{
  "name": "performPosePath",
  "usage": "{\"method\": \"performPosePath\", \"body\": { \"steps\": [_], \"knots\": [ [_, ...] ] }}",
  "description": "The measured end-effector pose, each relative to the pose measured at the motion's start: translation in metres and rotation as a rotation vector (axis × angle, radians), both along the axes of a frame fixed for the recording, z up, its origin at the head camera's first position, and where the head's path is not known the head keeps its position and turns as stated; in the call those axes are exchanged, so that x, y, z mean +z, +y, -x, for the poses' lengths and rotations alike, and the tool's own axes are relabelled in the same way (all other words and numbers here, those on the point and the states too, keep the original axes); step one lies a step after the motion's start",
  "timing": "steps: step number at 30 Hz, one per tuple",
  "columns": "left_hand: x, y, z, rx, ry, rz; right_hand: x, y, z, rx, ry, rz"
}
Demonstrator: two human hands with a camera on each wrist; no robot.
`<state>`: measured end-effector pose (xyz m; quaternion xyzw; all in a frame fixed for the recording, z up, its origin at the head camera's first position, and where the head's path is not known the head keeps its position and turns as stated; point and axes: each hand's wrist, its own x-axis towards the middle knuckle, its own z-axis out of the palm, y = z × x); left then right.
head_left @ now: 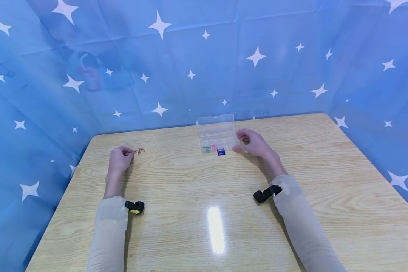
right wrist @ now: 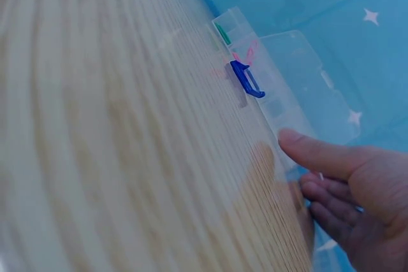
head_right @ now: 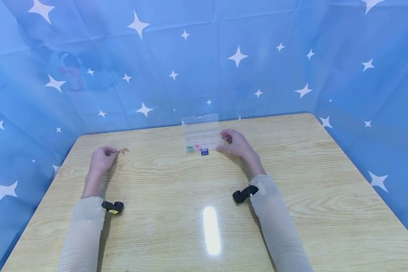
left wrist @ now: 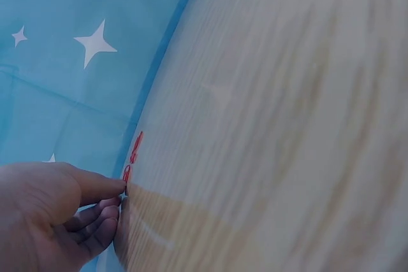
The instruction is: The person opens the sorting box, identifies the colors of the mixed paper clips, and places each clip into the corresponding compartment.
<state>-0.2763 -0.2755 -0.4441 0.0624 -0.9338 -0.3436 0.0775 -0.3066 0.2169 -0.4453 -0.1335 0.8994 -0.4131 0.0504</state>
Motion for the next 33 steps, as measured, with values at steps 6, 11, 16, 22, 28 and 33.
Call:
{"method": "performPosePath", "body": {
  "steps": [6,11,16,22,28,33],
  "knots": [
    [0.002,0.000,-0.001,0.018,-0.038,0.006,0.001,0.000,0.000,-0.003,0.001,-0.003],
    [0.002,0.001,-0.002,0.034,-0.040,0.018,0.000,-0.001,0.000,-0.005,0.004,-0.008],
    [0.005,0.002,-0.005,0.036,-0.025,0.053,-0.001,0.000,0.000,-0.003,0.007,-0.009],
    [0.010,0.011,-0.008,0.019,0.007,0.038,-0.001,0.000,0.000,-0.005,0.004,-0.005],
    [0.013,0.025,-0.010,-0.010,0.039,0.018,-0.002,0.000,0.001,0.001,0.000,0.000],
    [0.013,0.038,-0.007,-0.048,0.052,0.002,-0.001,0.000,0.000,-0.001,-0.003,-0.001]
  ]
}}
